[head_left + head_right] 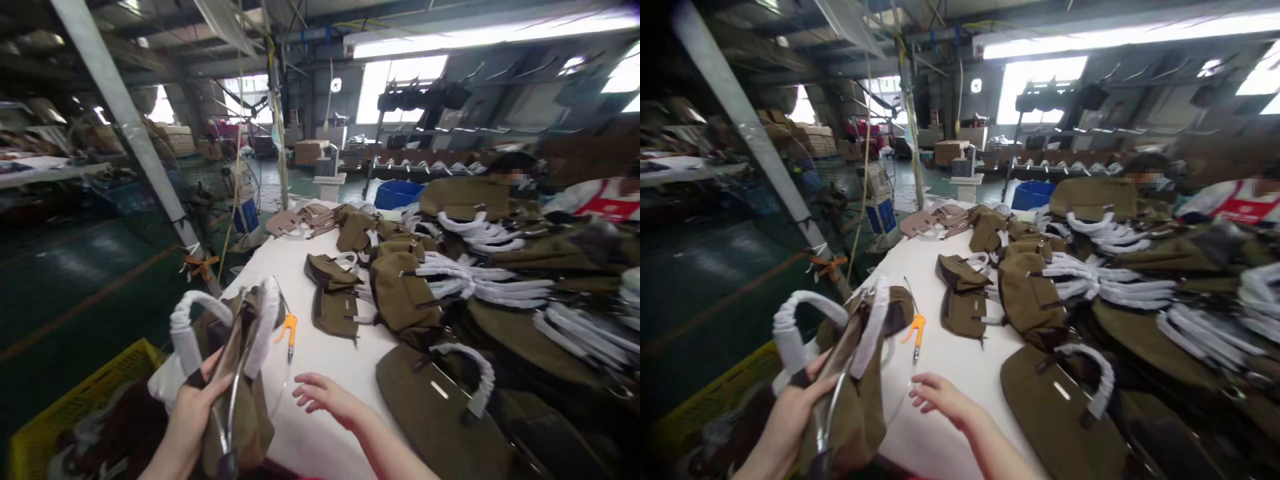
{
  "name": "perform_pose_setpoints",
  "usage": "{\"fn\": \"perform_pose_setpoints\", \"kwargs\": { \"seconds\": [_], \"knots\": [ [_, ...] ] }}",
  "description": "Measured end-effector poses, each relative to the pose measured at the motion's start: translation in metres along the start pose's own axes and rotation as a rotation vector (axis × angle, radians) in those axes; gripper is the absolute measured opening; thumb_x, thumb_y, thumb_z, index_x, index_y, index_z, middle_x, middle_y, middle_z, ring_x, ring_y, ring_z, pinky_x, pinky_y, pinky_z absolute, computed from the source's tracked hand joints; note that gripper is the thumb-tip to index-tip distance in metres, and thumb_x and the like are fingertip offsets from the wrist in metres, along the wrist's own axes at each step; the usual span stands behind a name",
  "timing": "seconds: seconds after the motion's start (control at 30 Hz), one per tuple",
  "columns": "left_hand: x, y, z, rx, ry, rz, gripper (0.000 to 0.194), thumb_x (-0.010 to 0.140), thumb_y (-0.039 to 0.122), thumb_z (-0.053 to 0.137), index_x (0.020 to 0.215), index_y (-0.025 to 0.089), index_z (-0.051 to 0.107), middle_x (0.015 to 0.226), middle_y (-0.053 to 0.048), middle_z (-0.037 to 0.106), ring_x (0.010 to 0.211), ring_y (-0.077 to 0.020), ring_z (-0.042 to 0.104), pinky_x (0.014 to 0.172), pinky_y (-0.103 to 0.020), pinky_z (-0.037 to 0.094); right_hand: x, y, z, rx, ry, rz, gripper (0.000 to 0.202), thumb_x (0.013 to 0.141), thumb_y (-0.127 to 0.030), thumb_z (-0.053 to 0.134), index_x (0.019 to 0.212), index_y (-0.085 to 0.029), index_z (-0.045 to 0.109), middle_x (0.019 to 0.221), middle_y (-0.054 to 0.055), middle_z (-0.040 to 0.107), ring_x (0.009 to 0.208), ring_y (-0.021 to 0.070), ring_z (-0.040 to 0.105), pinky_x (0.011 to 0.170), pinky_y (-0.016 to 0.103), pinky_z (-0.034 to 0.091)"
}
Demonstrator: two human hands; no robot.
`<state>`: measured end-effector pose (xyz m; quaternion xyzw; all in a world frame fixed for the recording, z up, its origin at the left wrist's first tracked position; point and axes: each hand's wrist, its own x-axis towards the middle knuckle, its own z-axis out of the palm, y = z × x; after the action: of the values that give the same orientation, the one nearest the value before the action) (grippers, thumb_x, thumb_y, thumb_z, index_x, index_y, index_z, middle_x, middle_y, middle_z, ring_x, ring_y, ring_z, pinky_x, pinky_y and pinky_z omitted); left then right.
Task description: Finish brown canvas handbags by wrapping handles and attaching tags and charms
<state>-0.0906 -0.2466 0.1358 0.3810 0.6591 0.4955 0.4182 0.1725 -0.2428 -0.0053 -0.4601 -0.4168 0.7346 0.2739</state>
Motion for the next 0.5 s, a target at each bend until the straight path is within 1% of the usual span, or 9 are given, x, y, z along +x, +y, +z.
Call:
{"fn": "perform_pose_setpoints", "kwargs": {
  "seconds": [0.07, 0.13, 0.23, 0.3, 0.33, 0.37, 0.4, 0.43, 0.5],
  "knots": [
    [-0.002, 0.008, 0.062, -0.066, -0.187, 0.101, 0.057, 0.062, 0.033, 0.074, 0.116, 0.014, 0.068, 0.111, -0.009, 0.073, 0.112, -0.0309, 0.064, 0.102, -0.042, 0.049, -0.024, 0.002, 0.003, 0.017, 0.031, -0.062, 0.062, 0.068, -0.058, 0.072, 0.116, -0.019, 0.065, 0.111, 0.009, 0.070, 0.095, 0.0212, 0.066, 0.078, 0.032, 0.050],
    [-0.008, 0.018, 0.130, -0.137, -0.350, 0.146, 0.058, 0.063, 0.026, 0.073, 0.119, 0.013, 0.066, 0.113, -0.010, 0.072, 0.111, -0.0284, 0.064, 0.103, -0.041, 0.048, -0.045, 0.010, -0.006, 0.014, 0.154, -0.087, 0.060, 0.063, -0.058, 0.075, 0.108, -0.018, 0.067, 0.107, 0.009, 0.070, 0.090, 0.0205, 0.064, 0.077, 0.032, 0.048],
    [-0.026, 0.035, 0.228, -0.232, -0.565, 0.196, 0.057, 0.064, 0.015, 0.069, 0.120, 0.011, 0.064, 0.114, -0.012, 0.071, 0.107, -0.0246, 0.066, 0.102, -0.037, 0.048, -0.068, 0.031, -0.035, 0.063, 0.366, 0.008, 0.059, 0.056, -0.065, 0.072, 0.091, -0.017, 0.066, 0.089, 0.010, 0.070, 0.074, 0.0196, 0.062, 0.068, 0.032, 0.046],
    [-0.046, 0.047, 0.281, -0.191, -0.633, 0.276, 0.051, 0.072, 0.019, 0.066, 0.122, 0.011, 0.062, 0.113, -0.014, 0.071, 0.103, -0.0240, 0.067, 0.099, -0.038, 0.050, -0.080, 0.049, -0.055, 0.107, 0.432, 0.113, 0.061, 0.056, -0.074, 0.064, 0.082, -0.018, 0.064, 0.080, 0.012, 0.069, 0.065, 0.0195, 0.062, 0.061, 0.032, 0.045],
    [-0.056, 0.052, 0.302, -0.086, -0.708, 0.368, 0.051, 0.077, 0.027, 0.065, 0.126, 0.012, 0.060, 0.113, -0.014, 0.070, 0.104, -0.0257, 0.066, 0.100, -0.040, 0.049, -0.086, 0.059, -0.063, 0.131, 0.451, 0.155, 0.063, 0.057, -0.077, 0.060, 0.080, -0.019, 0.064, 0.080, 0.013, 0.069, 0.063, 0.0195, 0.062, 0.060, 0.033, 0.045],
    [-0.066, 0.055, 0.320, 0.038, -0.841, 0.487, 0.063, 0.076, 0.037, 0.068, 0.133, 0.011, 0.054, 0.119, -0.017, 0.067, 0.110, -0.0299, 0.064, 0.103, -0.044, 0.047, -0.091, 0.070, -0.070, 0.158, 0.473, 0.189, 0.064, 0.056, -0.079, 0.058, 0.079, -0.019, 0.064, 0.081, 0.013, 0.070, 0.063, 0.0195, 0.062, 0.060, 0.033, 0.046],
    [-0.075, 0.056, 0.334, 0.133, -0.977, 0.614, 0.089, 0.070, 0.047, 0.075, 0.142, 0.009, 0.042, 0.132, -0.021, 0.059, 0.121, -0.0359, 0.056, 0.107, -0.048, 0.043, -0.095, 0.081, -0.077, 0.195, 0.501, 0.218, 0.065, 0.054, -0.079, 0.060, 0.079, -0.020, 0.066, 0.084, 0.014, 0.071, 0.064, 0.0197, 0.063, 0.062, 0.033, 0.047],
    [-0.081, 0.053, 0.344, 0.208, -1.112, 0.721, 0.106, 0.066, 0.054, 0.077, 0.148, 0.006, 0.030, 0.143, -0.024, 0.046, 0.132, -0.0403, 0.045, 0.111, -0.051, 0.038, -0.099, 0.092, -0.082, 0.223, 0.517, 0.241, 0.066, 0.052, -0.080, 0.061, 0.080, -0.020, 0.068, 0.087, 0.014, 0.072, 0.067, 0.0200, 0.064, 0.064, 0.033, 0.048],
    [-0.083, 0.037, 0.354, 0.269, -1.331, 0.856, 0.109, 0.067, 0.059, 0.075, 0.149, 0.005, 0.027, 0.152, -0.025, 0.034, 0.141, -0.0411, 0.032, 0.114, -0.051, 0.032, -0.103, 0.114, -0.090, 0.239, 0.504, 0.278, 0.070, 0.049, -0.081, 0.065, 0.083, -0.020, 0.071, 0.093, 0.014, 0.074, 0.074, 0.0215, 0.066, 0.069, 0.033, 0.050]
  ]
}}
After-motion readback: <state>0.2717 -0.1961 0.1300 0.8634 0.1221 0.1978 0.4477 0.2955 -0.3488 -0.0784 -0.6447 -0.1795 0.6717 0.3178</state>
